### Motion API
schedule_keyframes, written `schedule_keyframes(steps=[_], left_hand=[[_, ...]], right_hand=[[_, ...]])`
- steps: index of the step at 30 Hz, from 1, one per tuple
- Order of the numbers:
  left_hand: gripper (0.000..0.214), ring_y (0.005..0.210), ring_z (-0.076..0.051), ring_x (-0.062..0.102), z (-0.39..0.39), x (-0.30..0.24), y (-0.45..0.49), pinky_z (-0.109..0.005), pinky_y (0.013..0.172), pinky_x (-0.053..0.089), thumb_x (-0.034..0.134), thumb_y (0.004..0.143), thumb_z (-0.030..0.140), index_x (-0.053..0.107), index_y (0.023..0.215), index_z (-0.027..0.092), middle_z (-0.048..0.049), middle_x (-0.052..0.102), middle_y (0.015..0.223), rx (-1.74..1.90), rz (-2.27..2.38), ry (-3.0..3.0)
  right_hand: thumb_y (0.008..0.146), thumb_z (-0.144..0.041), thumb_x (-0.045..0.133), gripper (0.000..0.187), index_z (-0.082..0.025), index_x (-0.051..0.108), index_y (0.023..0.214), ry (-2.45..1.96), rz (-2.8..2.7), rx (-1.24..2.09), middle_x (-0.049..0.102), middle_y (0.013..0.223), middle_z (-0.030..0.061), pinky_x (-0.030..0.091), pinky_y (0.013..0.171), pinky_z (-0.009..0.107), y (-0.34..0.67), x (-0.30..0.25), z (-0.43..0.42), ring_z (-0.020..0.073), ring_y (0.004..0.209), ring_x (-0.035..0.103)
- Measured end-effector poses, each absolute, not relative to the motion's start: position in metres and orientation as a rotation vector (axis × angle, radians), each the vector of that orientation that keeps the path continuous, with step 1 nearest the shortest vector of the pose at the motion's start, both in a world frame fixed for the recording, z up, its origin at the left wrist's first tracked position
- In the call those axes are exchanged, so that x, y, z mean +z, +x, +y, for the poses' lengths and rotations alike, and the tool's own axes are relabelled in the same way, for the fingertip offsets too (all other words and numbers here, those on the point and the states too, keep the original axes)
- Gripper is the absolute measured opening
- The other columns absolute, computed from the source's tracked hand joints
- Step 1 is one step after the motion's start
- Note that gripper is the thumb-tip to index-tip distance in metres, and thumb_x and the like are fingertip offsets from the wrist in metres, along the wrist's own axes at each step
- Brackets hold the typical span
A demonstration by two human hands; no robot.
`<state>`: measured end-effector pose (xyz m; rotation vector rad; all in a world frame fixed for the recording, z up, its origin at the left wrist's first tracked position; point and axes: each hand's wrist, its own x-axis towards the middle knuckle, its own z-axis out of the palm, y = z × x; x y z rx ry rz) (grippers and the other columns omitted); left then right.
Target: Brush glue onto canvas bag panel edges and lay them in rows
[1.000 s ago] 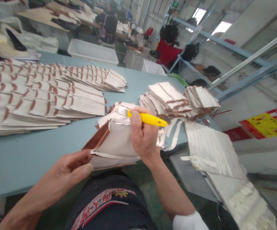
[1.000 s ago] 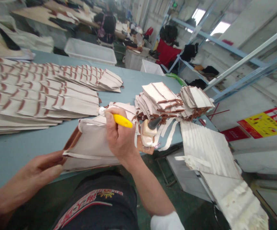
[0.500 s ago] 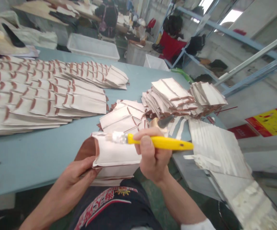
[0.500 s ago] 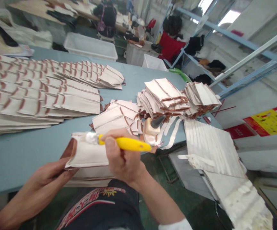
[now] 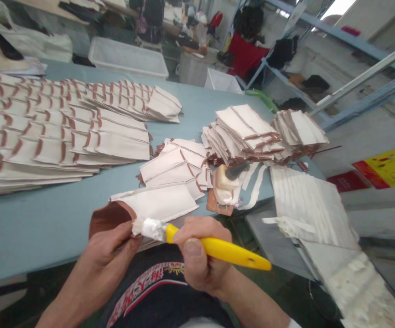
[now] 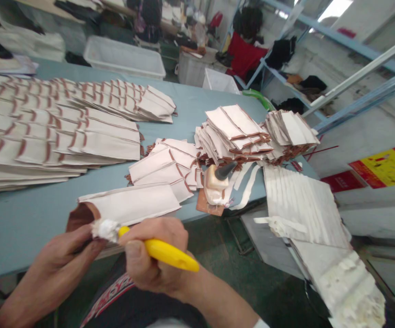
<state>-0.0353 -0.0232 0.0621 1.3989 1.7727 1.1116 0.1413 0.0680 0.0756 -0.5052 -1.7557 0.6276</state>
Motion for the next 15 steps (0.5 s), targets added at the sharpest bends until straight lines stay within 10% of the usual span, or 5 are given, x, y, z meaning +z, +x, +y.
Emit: schedule_keyframes(steps=[15], left_hand=[[0.036,0.056,-0.016,0.07,-0.003,0.066,-0.036,-0.021,0.055,0.05,0.06,0.102,0.035,0.072,0.069,0.024,0.0023,0.075,0.064,1.172,1.779,1.54]], right_hand=[[0.117,-0.035,0.049,0.031,-0.026,0.068,0.094,-0.447,-1.801,0.633,0.074,0.068,-0.002,0.059,0.056,0.025,0.133,0.072,0.076,0.0136,0.052,0.069]])
